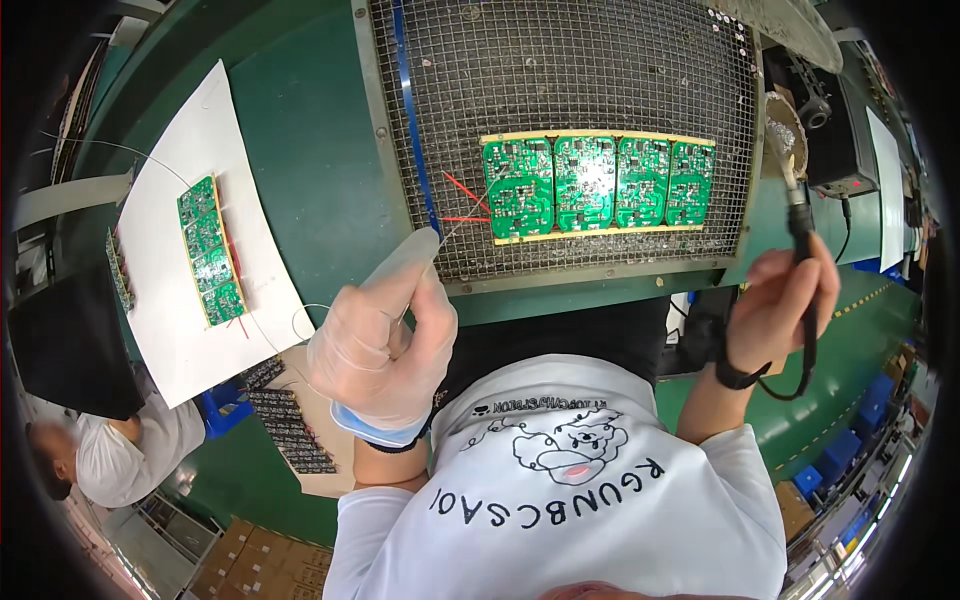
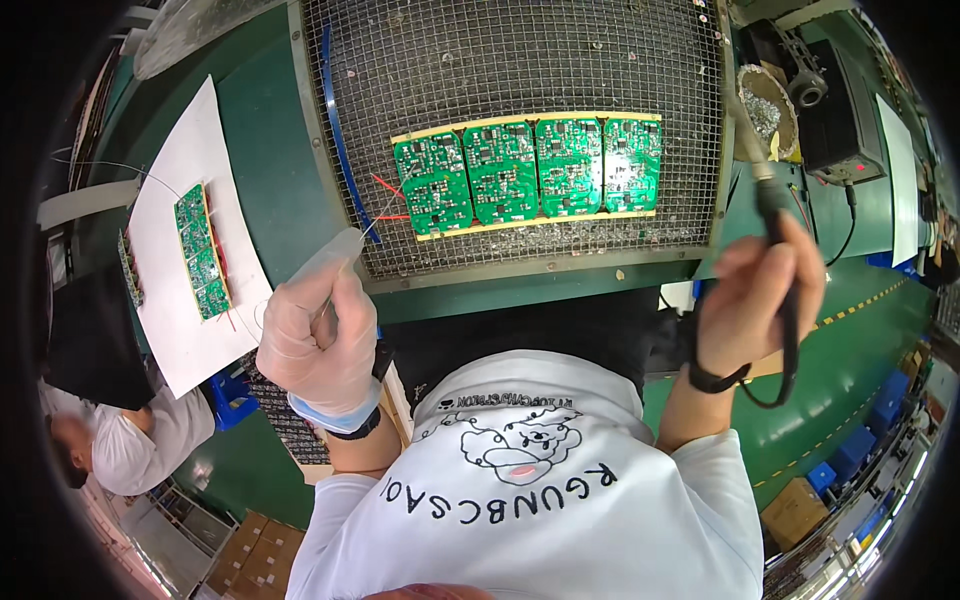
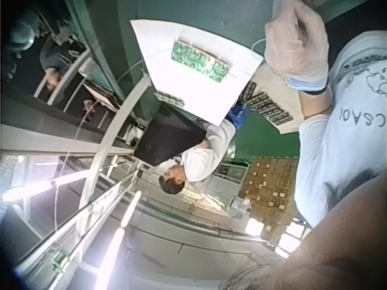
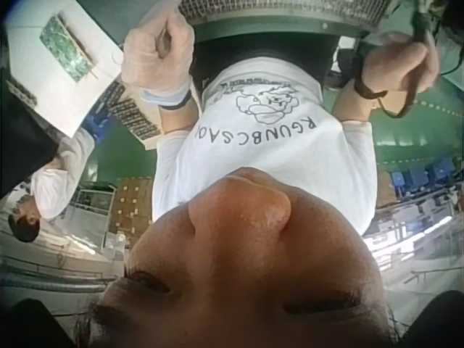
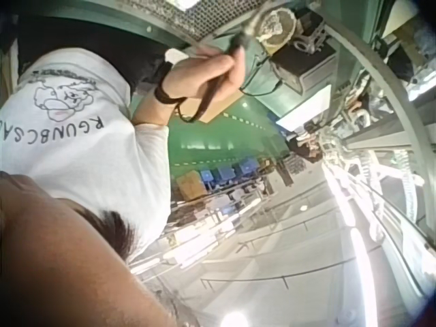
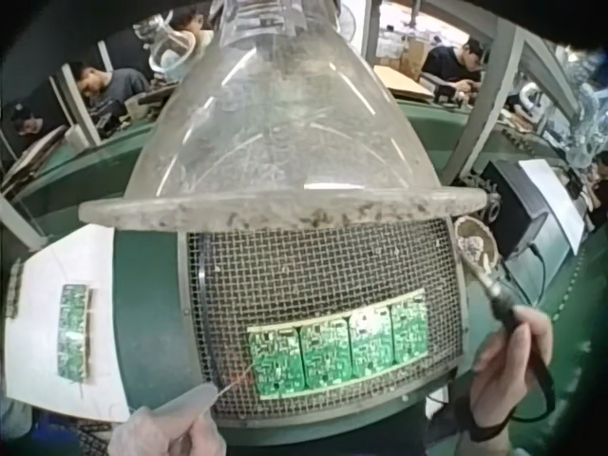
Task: Soldering electronic components onto a printed circuit board at an assembly station.
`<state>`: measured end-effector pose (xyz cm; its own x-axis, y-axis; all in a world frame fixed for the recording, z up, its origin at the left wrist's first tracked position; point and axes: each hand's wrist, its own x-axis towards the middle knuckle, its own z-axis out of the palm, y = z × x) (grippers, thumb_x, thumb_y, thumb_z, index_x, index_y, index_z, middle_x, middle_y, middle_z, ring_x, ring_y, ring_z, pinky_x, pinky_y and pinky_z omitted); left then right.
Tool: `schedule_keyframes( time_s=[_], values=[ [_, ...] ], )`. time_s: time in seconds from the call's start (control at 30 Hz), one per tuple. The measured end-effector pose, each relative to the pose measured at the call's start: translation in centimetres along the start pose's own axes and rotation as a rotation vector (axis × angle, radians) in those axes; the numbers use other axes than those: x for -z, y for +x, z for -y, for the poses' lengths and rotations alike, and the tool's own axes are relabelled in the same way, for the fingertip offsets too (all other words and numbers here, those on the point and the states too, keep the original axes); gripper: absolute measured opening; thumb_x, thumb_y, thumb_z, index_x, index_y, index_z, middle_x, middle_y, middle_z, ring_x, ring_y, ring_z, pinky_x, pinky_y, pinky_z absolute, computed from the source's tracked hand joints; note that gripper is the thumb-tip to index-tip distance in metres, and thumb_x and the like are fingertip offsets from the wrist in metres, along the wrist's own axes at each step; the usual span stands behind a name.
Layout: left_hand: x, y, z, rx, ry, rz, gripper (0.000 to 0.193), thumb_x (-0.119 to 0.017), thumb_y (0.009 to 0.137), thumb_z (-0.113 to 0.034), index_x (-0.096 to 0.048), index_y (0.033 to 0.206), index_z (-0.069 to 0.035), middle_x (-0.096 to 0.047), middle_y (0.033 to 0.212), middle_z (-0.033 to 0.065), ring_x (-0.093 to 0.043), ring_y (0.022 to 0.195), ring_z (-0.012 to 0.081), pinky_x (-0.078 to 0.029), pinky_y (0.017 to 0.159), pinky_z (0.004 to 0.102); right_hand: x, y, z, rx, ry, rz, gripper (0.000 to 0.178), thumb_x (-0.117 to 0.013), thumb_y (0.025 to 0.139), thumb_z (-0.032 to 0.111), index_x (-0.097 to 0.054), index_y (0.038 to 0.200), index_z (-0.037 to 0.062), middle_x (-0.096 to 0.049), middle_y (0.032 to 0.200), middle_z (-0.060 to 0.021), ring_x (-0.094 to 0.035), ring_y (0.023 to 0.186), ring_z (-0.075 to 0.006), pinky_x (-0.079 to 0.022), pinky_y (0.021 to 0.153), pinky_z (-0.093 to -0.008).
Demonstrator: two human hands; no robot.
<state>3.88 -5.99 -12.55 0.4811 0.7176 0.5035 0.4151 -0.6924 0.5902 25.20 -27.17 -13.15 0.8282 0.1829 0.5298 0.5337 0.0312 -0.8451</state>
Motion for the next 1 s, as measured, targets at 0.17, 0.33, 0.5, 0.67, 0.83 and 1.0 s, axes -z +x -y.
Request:
schedule_keyframes(
  time_s=[0.17,0.33,0.5,0.67,0.83,1.0],
  values=[
    [-0.3,0.2,0.0,-0.025,-0.007,-0.024,0.027,-0.076,0.071,0.002,-0.075,0.094,-0.013,-0.052,0.062,-0.0021,-0.039,0.044,0.01,-0.032,0.041,0.0264,1.1,1.1,-3.0,0.02,-0.072,-0.255,0.026,-0.049,0.101,0.011,-0.057,0.119,-0.0055,-0.062,0.075,-0.0092,-0.055,0.063,-0.0126,-0.044,0.055,-0.0254],
    [-0.6,0.3,-0.3,0.011,-0.06,-0.043,0.029,-0.075,0.071,0.004,-0.075,0.095,-0.012,-0.055,0.065,-0.0019,-0.039,0.044,0.009,-0.033,0.042,0.0253,0.7,0.5,-2.5,-0.149,-0.32,-0.096,0.026,-0.048,0.1,0.009,-0.058,0.119,-0.0055,-0.064,0.077,-0.0096,-0.056,0.065,-0.0121,-0.043,0.057,-0.0242],
    [-1.1,0.4,-0.3,0.01,-0.093,-0.046,0.03,-0.075,0.071,0.006,-0.075,0.095,-0.011,-0.058,0.067,-0.002,-0.038,0.044,0.0074,-0.033,0.042,0.0234,-1.0,-1.0,2.2,0.053,0.05,0.179,0.032,-0.058,0.095,0.008,-0.057,0.124,-0.0039,-0.068,0.088,-0.0122,-0.058,0.064,-0.0114,-0.047,0.058,-0.026],
    [-1.0,0.4,-0.3,0.008,-0.09,-0.034,0.029,-0.076,0.071,0.006,-0.075,0.094,-0.011,-0.057,0.066,-0.002,-0.037,0.044,0.007,-0.032,0.042,0.0223,-4.2,-1.1,5.6,0.172,0.04,0.632,0.03,-0.069,0.083,0.002,-0.066,0.113,-0.0023,-0.067,0.071,-0.0071,-0.063,0.056,-0.0173,-0.049,0.052,-0.0282],
    [-0.9,0.3,0.0,0.027,-0.072,-0.023,0.029,-0.076,0.07,0.006,-0.075,0.093,-0.011,-0.056,0.065,-0.0024,-0.037,0.044,0.0069,-0.032,0.042,0.0227,-7.0,-0.5,6.9,0.239,-0.113,0.766,0.025,-0.065,0.084,0.002,-0.065,0.107,-0.0067,-0.069,0.076,-0.0135,-0.066,0.058,-0.0188,-0.053,0.056,-0.0265],
    [-1.0,0.3,0.4,0.001,-0.07,-0.041,0.029,-0.076,0.07,0.005,-0.075,0.093,-0.012,-0.051,0.061,-0.0032,-0.035,0.043,0.0077,-0.032,0.04,0.0239,-7.8,-0.5,7.5,0.29,-0.164,0.742,0.027,-0.068,0.08,-0.001,-0.067,0.106,-0.0065,-0.07,0.077,-0.0131,-0.062,0.052,-0.0175,-0.05,0.05,-0.0262]
  ],
)
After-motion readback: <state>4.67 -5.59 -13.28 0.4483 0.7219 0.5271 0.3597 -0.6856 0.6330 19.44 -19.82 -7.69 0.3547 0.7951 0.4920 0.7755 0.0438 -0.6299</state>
